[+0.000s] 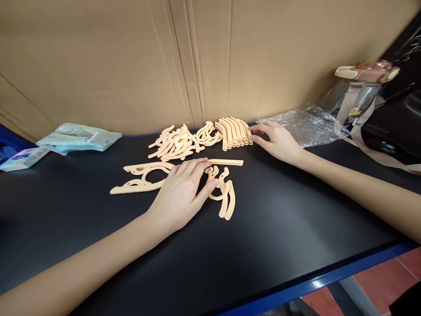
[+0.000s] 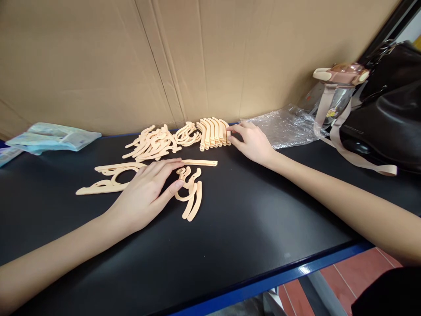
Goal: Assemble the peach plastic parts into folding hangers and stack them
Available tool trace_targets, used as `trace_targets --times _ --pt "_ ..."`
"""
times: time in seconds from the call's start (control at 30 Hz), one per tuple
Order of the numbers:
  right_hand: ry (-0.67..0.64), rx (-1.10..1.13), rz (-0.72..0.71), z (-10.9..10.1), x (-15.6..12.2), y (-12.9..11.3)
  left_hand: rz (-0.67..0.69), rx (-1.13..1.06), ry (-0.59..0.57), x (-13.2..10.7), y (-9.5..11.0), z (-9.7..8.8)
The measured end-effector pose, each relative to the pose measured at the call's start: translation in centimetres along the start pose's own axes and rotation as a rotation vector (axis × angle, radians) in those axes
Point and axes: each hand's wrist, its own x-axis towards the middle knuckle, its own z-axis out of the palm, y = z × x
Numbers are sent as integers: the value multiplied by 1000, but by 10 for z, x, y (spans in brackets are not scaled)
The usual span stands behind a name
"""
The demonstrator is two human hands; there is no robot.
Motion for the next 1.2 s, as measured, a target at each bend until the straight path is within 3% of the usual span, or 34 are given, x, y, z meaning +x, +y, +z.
trace_targets --times 0.2,0.4,0.63,0.8,1.0,1.2 --pt "-44 -21 21 -1 -1 -2 -12 -12 2 0 0 0" --pt "-76 -16 191 -5 2 -3 -6 -16 2 0 0 0" --pt "-122 234 349 -5 5 -4 -13 -21 -9 0 1 -1" --pt "-25 529 483 -1 7 -4 -9 -13 4 0 0 1" --pt "67 709 562 -4 8 -8 1 -5 11 0 -2 2" --pt "199 785 476 -3 8 -11 6 -6 10 1 -1 0"
